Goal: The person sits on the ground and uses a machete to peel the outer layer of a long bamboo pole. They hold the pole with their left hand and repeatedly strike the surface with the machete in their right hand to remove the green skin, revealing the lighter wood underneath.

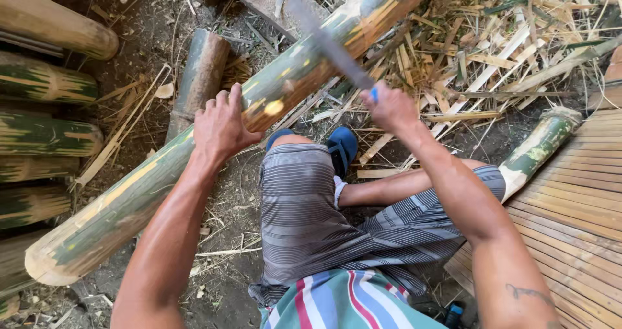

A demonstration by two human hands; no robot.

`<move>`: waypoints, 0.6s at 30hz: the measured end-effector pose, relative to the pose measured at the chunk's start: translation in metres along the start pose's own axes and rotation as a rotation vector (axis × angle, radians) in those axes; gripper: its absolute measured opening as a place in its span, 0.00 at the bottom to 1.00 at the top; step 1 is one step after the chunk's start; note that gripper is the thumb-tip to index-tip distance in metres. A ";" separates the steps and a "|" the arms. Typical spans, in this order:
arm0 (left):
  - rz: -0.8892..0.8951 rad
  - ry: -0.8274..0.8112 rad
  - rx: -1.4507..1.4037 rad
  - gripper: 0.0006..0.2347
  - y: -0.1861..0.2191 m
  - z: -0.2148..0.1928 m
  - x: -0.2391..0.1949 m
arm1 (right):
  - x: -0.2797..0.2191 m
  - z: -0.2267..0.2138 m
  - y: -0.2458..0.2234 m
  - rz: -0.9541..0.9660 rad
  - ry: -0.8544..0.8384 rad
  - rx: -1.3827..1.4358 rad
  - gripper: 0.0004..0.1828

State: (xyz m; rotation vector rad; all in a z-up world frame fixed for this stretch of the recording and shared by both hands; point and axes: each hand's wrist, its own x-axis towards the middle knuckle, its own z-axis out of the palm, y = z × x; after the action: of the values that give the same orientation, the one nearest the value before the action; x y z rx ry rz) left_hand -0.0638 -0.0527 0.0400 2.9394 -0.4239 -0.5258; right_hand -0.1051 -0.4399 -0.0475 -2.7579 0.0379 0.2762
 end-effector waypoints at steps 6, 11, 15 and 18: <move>0.005 0.028 0.004 0.51 0.000 0.012 -0.011 | 0.001 -0.026 0.038 0.212 -0.002 0.120 0.20; 0.016 0.087 0.021 0.52 0.006 0.007 -0.003 | -0.005 -0.022 0.044 0.268 -0.114 -0.016 0.26; -0.013 0.057 0.020 0.51 0.007 0.007 -0.009 | 0.000 -0.005 0.085 0.160 -0.081 -0.138 0.27; -0.010 0.070 0.036 0.53 0.013 0.007 -0.005 | 0.016 -0.017 0.133 0.600 0.283 0.381 0.31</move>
State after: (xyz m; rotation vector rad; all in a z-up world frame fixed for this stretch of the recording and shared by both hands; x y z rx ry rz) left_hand -0.0738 -0.0642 0.0376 2.9858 -0.4148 -0.4195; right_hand -0.0947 -0.5701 -0.0828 -2.3181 0.8992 0.0182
